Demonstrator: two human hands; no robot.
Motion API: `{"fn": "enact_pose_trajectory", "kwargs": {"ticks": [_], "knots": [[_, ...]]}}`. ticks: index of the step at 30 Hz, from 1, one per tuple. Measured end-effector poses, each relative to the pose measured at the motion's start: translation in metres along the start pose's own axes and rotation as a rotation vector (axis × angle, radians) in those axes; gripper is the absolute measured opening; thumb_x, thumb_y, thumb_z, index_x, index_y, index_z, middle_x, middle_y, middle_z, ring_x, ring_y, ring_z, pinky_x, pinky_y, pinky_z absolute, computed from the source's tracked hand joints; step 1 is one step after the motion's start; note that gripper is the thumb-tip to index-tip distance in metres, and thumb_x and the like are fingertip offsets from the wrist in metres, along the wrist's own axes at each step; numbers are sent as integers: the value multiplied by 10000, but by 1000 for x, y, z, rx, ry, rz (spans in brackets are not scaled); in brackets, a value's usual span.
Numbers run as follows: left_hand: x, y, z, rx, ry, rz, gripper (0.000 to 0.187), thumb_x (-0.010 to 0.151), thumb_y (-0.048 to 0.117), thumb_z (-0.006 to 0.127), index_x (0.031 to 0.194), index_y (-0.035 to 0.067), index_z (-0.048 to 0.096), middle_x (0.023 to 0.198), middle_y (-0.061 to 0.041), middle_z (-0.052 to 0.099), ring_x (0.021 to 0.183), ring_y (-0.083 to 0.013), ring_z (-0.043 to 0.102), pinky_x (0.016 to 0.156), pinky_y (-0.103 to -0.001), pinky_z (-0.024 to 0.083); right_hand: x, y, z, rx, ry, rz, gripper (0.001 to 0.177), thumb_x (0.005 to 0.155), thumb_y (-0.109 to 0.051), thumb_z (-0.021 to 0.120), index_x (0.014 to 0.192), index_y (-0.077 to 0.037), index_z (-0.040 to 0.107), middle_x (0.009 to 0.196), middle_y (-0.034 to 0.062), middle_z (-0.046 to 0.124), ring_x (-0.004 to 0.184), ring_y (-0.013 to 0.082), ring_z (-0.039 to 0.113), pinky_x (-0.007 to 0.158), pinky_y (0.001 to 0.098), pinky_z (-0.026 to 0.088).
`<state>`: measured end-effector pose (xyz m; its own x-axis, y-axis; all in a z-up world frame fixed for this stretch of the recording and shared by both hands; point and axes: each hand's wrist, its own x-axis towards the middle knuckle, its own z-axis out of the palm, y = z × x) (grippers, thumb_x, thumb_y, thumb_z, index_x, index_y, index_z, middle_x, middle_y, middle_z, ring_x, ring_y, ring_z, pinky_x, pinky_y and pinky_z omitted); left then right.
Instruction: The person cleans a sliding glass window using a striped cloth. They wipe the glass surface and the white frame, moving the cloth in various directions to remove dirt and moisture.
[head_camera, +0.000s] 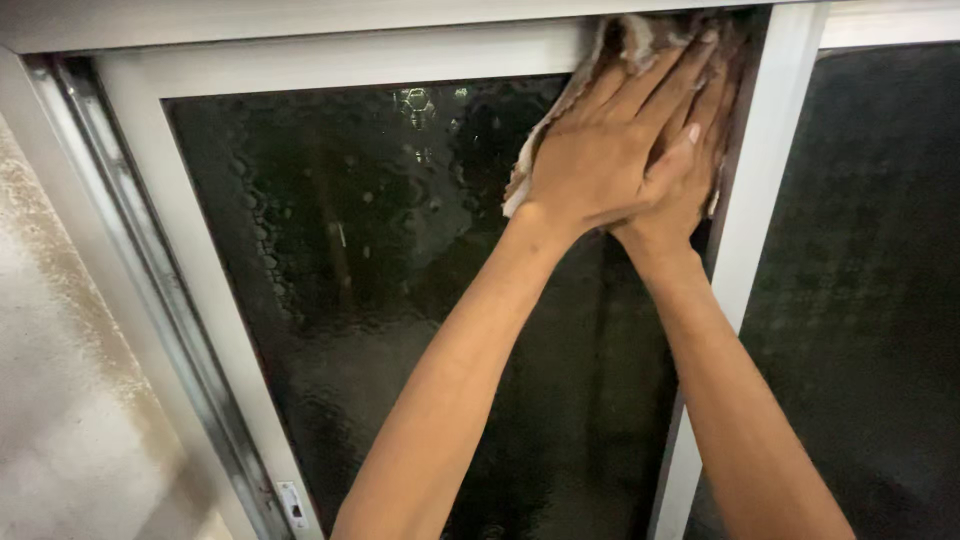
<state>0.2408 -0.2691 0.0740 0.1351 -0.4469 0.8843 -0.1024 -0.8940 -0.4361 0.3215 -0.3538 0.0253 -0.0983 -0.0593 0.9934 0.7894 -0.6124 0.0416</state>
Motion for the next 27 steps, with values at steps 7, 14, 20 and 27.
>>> {"fn": "enact_pose_trajectory", "kwargs": {"ticks": [7, 14, 20, 27], "knots": [[1, -14, -4, 33, -77, 67, 587, 1024, 474, 449, 1561, 240, 412, 1585, -33, 470, 1471, -249, 465, 1271, -447, 305, 0, 2, 0, -68, -13, -35, 879, 1125, -460, 660, 1673, 64, 217, 1726, 295, 199, 1618, 477, 228, 1364, 565, 210], [-16, -47, -30, 31, -80, 76, 561, 1048, 484, 392, 1543, 220, 422, 1569, -17, 506, 1473, -242, 474, 1280, -449, 276, 6, -44, 11, -105, 52, -41, 916, 1126, -482, 647, 1631, 108, 162, 1691, 309, 131, 1600, 455, 141, 1342, 566, 156], [-53, -107, -75, -18, -76, 87, 574, 1063, 421, 406, 1581, 175, 411, 1558, -43, 542, 1377, -278, 551, 1264, -462, 301, 9, -119, 39, -87, 56, -45, 935, 1104, -493, 644, 1655, 107, 184, 1710, 336, 139, 1613, 483, 142, 1352, 602, 154], [-99, -174, -137, -8, 107, 101, 522, 1068, 366, 455, 1515, 102, 511, 1490, -101, 605, 1304, -327, 608, 1253, -563, 311, 20, -218, 63, -16, 113, -129, 756, 1141, -374, 588, 1596, 141, 272, 1665, 340, 241, 1596, 482, 192, 1313, 603, 154]]}}
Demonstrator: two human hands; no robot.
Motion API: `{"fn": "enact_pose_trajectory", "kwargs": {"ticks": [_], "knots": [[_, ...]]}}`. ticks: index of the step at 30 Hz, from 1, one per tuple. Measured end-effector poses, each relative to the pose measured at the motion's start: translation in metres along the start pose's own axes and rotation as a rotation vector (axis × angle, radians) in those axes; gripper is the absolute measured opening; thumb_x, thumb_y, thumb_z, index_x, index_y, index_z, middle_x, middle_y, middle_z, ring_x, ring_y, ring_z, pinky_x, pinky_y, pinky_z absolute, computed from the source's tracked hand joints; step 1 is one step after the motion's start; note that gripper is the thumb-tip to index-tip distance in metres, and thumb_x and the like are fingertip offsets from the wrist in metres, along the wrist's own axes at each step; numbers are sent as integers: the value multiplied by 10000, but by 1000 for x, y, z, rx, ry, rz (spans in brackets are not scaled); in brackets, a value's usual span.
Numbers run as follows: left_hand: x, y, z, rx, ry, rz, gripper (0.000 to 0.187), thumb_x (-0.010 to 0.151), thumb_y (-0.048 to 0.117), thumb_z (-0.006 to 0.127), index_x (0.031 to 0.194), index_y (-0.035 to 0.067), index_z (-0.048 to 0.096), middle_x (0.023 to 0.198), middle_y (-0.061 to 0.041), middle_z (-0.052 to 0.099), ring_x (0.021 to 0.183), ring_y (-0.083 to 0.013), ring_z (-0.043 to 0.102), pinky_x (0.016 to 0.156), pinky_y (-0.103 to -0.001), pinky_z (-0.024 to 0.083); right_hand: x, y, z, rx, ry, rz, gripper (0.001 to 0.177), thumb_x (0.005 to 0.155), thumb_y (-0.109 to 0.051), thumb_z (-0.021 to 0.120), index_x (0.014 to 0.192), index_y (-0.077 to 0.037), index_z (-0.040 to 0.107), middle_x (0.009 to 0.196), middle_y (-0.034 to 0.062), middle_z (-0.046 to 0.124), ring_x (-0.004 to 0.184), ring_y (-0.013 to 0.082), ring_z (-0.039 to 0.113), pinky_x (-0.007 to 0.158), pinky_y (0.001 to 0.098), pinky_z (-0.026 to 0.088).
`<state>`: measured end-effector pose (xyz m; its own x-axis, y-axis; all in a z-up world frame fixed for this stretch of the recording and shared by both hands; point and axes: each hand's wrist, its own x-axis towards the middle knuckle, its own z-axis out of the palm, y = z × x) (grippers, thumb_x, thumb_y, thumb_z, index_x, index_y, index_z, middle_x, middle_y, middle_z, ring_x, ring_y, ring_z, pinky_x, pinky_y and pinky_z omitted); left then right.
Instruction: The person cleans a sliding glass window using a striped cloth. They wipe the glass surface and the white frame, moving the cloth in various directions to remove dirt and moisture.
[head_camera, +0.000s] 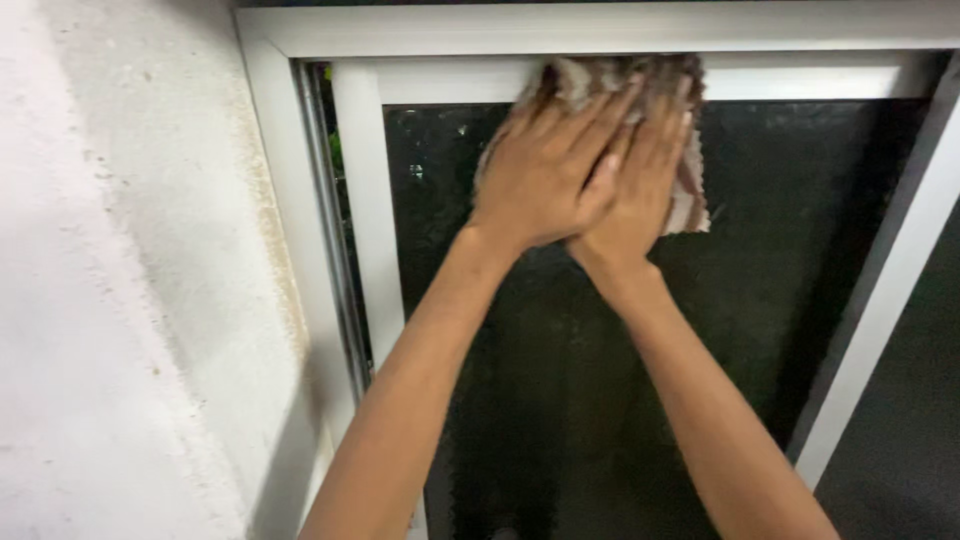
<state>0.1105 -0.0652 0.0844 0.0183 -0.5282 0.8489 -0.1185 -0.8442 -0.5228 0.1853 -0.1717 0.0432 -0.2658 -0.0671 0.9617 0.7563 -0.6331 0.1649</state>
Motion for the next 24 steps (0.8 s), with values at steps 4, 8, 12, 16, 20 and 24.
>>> {"fn": "enact_pose_trajectory", "kwargs": {"ticks": [4, 8, 12, 16, 20, 24], "knots": [[-24, -23, -38, -5, 41, -56, 524, 1060, 328, 491, 1534, 105, 505, 1424, -148, 644, 1294, -359, 614, 1254, -587, 328, 8, -47, 11, 81, -14, 0, 693, 1099, -334, 548, 1530, 175, 360, 1600, 377, 286, 1544, 496, 208, 1292, 626, 171], [-45, -39, -63, 25, 80, -120, 568, 1032, 297, 538, 1562, 101, 478, 1430, -198, 631, 1313, -414, 587, 1218, -577, 339, 13, -78, 20, 140, -19, -33, 565, 1109, -242, 519, 1511, 145, 434, 1623, 332, 340, 1582, 457, 232, 1317, 597, 174], [-53, -34, -66, 125, 82, -205, 610, 997, 311, 576, 1550, 75, 473, 1464, -202, 607, 1293, -409, 568, 1217, -597, 333, 16, -87, 14, 229, -50, -68, 525, 1072, -205, 521, 1464, 142, 494, 1603, 329, 377, 1562, 459, 271, 1302, 574, 195], [-47, -16, -57, 124, 102, -250, 662, 972, 328, 587, 1549, 28, 465, 1508, -188, 561, 1347, -402, 538, 1220, -607, 308, 20, -66, 2, 256, -79, -147, 501, 1027, -243, 565, 1386, 105, 548, 1558, 336, 386, 1519, 456, 301, 1279, 597, 200], [-31, 3, -36, 77, 54, -263, 663, 986, 340, 584, 1547, 6, 474, 1529, -170, 542, 1343, -378, 535, 1218, -584, 312, 14, -34, -9, 236, -81, -171, 524, 1063, -214, 542, 1474, 110, 516, 1615, 299, 372, 1564, 433, 295, 1324, 571, 201], [-13, 24, -8, 106, 90, -175, 665, 978, 363, 577, 1539, 24, 466, 1545, -163, 543, 1389, -374, 532, 1217, -575, 302, 9, 8, -20, 217, -106, -140, 562, 1066, -219, 537, 1518, 106, 460, 1635, 294, 344, 1576, 437, 273, 1331, 580, 189]]}}
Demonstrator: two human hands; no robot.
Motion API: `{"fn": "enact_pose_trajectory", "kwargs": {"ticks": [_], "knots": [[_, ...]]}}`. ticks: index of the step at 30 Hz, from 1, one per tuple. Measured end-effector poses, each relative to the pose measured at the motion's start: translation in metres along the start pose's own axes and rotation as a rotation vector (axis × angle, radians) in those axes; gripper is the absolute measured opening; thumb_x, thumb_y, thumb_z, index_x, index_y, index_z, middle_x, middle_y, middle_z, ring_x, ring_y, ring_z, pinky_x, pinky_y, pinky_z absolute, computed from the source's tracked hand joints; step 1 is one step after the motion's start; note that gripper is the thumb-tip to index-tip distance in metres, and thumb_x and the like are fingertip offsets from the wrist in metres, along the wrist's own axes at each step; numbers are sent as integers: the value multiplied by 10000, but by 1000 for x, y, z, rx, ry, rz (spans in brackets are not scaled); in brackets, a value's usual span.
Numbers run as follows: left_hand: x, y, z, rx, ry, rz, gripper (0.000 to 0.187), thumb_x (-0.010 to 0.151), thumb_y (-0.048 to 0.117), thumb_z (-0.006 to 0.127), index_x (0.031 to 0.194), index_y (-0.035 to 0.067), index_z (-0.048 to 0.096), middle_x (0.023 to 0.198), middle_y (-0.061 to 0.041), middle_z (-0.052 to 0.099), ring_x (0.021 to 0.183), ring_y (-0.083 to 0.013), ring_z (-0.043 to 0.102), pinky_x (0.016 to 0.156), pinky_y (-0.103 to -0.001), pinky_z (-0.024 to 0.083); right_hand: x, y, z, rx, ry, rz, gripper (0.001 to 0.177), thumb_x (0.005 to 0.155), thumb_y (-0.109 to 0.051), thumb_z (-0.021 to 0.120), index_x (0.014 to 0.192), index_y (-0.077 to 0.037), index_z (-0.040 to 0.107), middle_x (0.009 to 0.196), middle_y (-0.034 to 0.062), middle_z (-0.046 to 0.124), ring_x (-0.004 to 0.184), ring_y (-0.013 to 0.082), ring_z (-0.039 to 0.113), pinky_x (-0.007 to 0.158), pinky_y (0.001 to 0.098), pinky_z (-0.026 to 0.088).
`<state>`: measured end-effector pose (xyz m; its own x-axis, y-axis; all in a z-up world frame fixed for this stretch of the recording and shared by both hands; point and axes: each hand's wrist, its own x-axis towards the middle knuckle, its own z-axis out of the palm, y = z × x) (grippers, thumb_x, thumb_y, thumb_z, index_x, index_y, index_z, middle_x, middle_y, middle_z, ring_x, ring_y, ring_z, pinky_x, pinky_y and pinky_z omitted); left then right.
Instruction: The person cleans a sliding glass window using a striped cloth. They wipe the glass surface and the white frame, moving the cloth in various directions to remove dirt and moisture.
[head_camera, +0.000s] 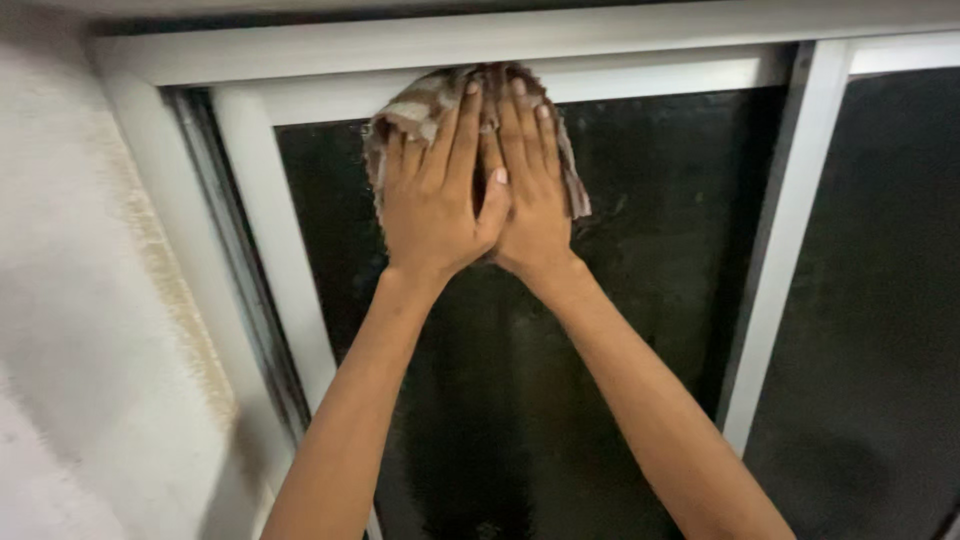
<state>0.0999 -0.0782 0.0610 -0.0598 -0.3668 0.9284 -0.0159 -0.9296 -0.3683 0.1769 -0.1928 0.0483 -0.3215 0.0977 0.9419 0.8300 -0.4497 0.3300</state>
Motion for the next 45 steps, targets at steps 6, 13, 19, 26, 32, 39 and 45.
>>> {"fn": "enact_pose_trajectory", "kwargs": {"ticks": [6, 13, 19, 26, 32, 39, 45], "knots": [[23, 50, 49, -72, -48, 47, 647, 1005, 380, 585, 1556, 63, 469, 1483, -169, 589, 1264, -372, 596, 1230, -565, 323, -22, 58, -35, -91, -8, 41, 642, 1081, -299, 569, 1551, 104, 400, 1640, 303, 311, 1576, 448, 235, 1319, 613, 161], [46, 99, 98, -121, -56, 119, 625, 1014, 384, 557, 1560, 97, 452, 1493, -125, 595, 1297, -346, 586, 1241, -514, 323, -47, 118, -65, -170, 16, 101, 755, 1097, -405, 599, 1589, 97, 322, 1661, 299, 237, 1585, 441, 203, 1328, 603, 148], [64, 133, 128, -96, -96, 192, 559, 1069, 402, 499, 1557, 135, 446, 1508, -89, 577, 1354, -324, 545, 1247, -510, 289, -76, 173, -75, -292, 28, 132, 735, 1150, -385, 593, 1617, 92, 286, 1690, 294, 213, 1611, 444, 178, 1353, 597, 129], [39, 147, 133, -19, -142, 251, 555, 1124, 428, 440, 1618, 184, 377, 1596, -77, 492, 1397, -326, 506, 1236, -531, 271, -124, 167, -71, -309, -2, 307, 702, 1173, -367, 568, 1630, 86, 286, 1704, 289, 219, 1624, 440, 204, 1328, 561, 141], [-10, 141, 105, 25, -175, 188, 546, 1108, 462, 451, 1598, 232, 375, 1566, -95, 512, 1306, -365, 544, 1203, -557, 304, -139, 111, -67, -323, -69, 361, 701, 1171, -374, 552, 1631, 82, 283, 1698, 286, 237, 1616, 446, 189, 1342, 577, 116], [-66, 89, 50, 16, -228, 76, 582, 1113, 473, 477, 1630, 239, 347, 1593, -118, 479, 1318, -386, 551, 1181, -587, 332, -139, 38, -29, -199, -25, 260, 628, 1137, -320, 530, 1592, 76, 355, 1669, 280, 250, 1601, 439, 172, 1317, 596, 100], [-123, 28, -7, 135, -347, -96, 623, 1088, 490, 463, 1649, 244, 349, 1662, -163, 382, 1436, -447, 473, 1194, -642, 262, -122, -43, 12, -75, -81, 196, 474, 1111, -235, 490, 1468, 70, 551, 1622, 269, 342, 1569, 454, 233, 1317, 619, 156]]}}
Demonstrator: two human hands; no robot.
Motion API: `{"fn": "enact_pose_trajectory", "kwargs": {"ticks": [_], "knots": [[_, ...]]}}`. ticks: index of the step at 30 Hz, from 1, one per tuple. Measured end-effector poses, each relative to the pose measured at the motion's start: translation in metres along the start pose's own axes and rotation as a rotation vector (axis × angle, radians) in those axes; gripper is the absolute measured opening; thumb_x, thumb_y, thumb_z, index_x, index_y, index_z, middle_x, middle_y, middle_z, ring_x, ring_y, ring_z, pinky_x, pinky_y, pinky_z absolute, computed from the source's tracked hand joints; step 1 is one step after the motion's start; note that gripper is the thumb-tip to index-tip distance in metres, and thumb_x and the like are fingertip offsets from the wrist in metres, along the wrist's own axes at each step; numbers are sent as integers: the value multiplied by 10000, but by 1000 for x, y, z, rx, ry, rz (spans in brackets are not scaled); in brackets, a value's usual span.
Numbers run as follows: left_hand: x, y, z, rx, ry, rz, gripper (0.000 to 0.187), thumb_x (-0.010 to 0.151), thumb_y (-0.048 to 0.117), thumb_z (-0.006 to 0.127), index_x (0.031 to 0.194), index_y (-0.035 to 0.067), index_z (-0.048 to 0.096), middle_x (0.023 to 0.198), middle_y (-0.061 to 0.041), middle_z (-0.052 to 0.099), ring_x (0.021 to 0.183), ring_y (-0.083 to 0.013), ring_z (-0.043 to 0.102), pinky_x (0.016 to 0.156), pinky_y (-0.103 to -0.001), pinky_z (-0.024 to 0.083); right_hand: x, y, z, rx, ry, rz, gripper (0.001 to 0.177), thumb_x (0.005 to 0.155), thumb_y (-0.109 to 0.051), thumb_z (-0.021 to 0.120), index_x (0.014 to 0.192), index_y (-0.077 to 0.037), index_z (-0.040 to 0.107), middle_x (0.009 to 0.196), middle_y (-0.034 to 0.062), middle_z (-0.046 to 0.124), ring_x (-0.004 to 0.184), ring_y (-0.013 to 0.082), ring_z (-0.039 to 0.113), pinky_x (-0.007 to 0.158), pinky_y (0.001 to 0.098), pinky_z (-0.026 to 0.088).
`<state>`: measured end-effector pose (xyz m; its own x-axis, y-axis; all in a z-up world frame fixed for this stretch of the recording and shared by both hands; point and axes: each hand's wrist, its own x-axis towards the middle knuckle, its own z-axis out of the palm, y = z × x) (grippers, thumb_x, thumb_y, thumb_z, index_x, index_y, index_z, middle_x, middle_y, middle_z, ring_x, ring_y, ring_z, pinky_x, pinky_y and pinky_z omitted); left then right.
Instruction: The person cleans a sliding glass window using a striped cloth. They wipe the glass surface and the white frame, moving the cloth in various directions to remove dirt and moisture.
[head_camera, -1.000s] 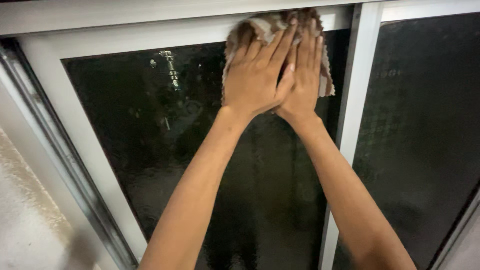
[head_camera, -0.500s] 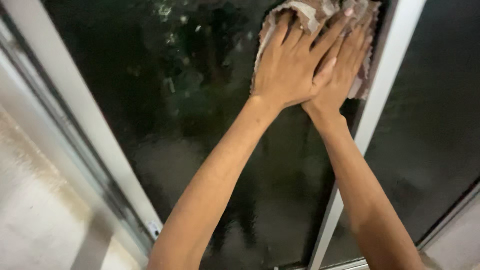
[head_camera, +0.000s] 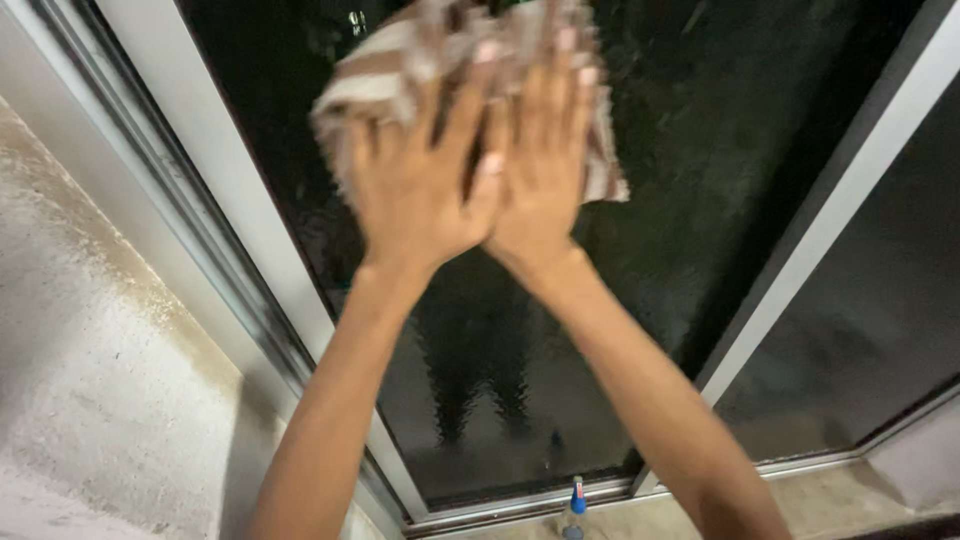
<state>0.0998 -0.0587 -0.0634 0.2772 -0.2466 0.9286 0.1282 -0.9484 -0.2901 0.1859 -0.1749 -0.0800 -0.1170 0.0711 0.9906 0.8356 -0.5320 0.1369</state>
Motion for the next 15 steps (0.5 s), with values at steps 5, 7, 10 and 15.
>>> {"fn": "enact_pose_trajectory", "kwargs": {"ticks": [5, 7, 10, 15], "knots": [[-55, -26, -4, 31, 3, -146, 612, 1096, 442, 354, 1652, 187, 372, 1682, -192, 348, 1541, -485, 365, 1273, -647, 147, -18, -57, 10, 86, -94, 2, 431, 1076, -223, 490, 1389, 48, 607, 1566, 289, 437, 1532, 439, 322, 1294, 602, 209], [-75, -20, 1, 36, 12, -201, 617, 1088, 447, 330, 1632, 166, 407, 1664, -210, 360, 1518, -495, 368, 1257, -650, 139, -29, -60, 13, 113, -78, -16, 381, 1080, -224, 497, 1341, 22, 628, 1542, 285, 481, 1520, 422, 369, 1288, 584, 233], [-99, -1, 6, -39, 27, -241, 632, 1100, 462, 302, 1625, 126, 405, 1653, -262, 358, 1515, -520, 375, 1257, -665, 132, -56, -56, 6, 137, -131, -41, 438, 1064, -231, 475, 1388, 10, 645, 1519, 262, 520, 1498, 412, 405, 1275, 571, 237], [-110, 39, 26, 20, 12, -235, 652, 1073, 493, 310, 1594, 124, 445, 1614, -269, 407, 1464, -519, 419, 1191, -685, 213, -90, -25, -9, 117, -145, -54, 412, 1060, -246, 476, 1341, -6, 658, 1494, 266, 534, 1477, 423, 428, 1261, 578, 248]]}}
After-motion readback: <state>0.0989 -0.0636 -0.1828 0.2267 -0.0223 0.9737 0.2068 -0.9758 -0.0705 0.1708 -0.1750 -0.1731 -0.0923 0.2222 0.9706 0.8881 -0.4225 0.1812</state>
